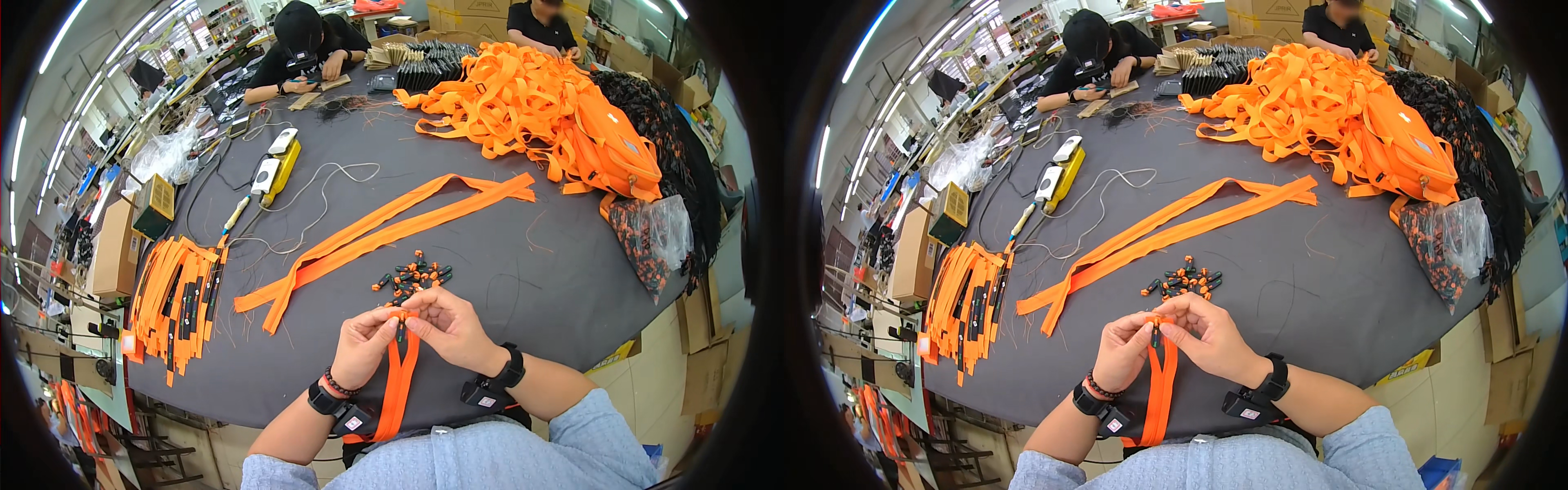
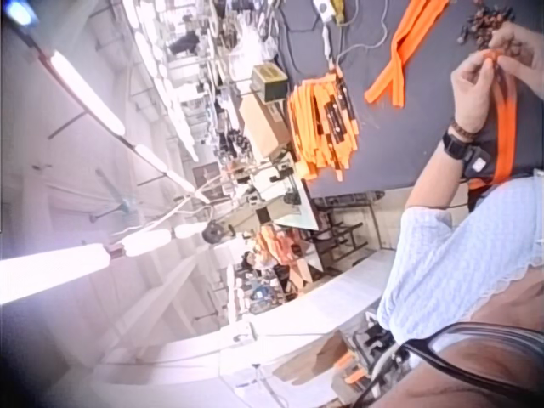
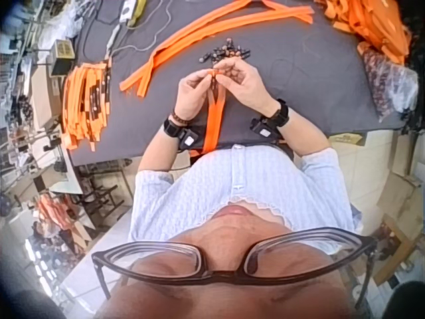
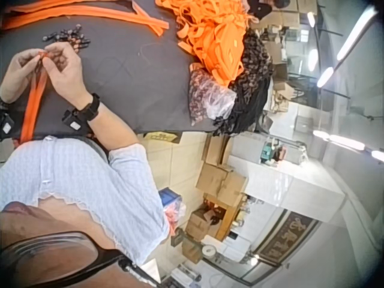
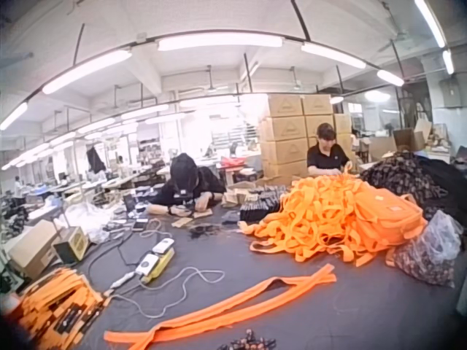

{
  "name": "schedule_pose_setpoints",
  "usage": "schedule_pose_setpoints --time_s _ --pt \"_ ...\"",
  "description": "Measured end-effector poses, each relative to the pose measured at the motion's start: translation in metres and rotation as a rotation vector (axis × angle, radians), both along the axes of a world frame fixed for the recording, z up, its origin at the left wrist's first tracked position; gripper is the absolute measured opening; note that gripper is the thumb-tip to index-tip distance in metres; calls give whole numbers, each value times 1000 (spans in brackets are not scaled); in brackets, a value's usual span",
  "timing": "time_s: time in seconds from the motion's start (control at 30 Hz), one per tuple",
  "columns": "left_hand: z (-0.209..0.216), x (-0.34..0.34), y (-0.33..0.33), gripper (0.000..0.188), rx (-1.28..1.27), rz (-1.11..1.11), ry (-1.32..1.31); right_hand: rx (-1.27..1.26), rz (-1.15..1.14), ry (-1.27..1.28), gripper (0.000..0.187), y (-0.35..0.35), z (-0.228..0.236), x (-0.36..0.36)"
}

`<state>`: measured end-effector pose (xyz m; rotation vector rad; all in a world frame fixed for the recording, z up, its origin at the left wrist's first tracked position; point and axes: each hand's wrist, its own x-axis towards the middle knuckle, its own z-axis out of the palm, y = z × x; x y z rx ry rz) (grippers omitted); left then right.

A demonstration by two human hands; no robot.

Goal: Assembling black plastic components onto orange leather or fabric straps at a work table.

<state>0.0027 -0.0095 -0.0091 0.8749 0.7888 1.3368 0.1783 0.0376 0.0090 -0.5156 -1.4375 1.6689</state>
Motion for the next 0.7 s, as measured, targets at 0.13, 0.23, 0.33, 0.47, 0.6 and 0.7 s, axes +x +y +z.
schedule_pose_setpoints --time_s 0.13,0.23,0.33,0.47,0.6,0.7 --pt "-1 -1 -1 19 -5 4 -14 59 -57 1 21 -2 2 -2" --pt "-1 -1 -1 19 12 1 -24 139 -75 -30 20 1 -2 -1" --pt "-2 -2 -2 19 -9 -2 -58 171 -85 -45 21 1 2 -1" --pt "7 0 -2 20 -41 -31 -94 193 -115 -46 20 2 -5 -2" --pt "7 1 -3 20 -73 -27 -98 181 -129 -26 19 2 -5 -3" --pt "3 0 -4 20 -56 -15 -102 139 -117 -6 18 1 -7 -5"
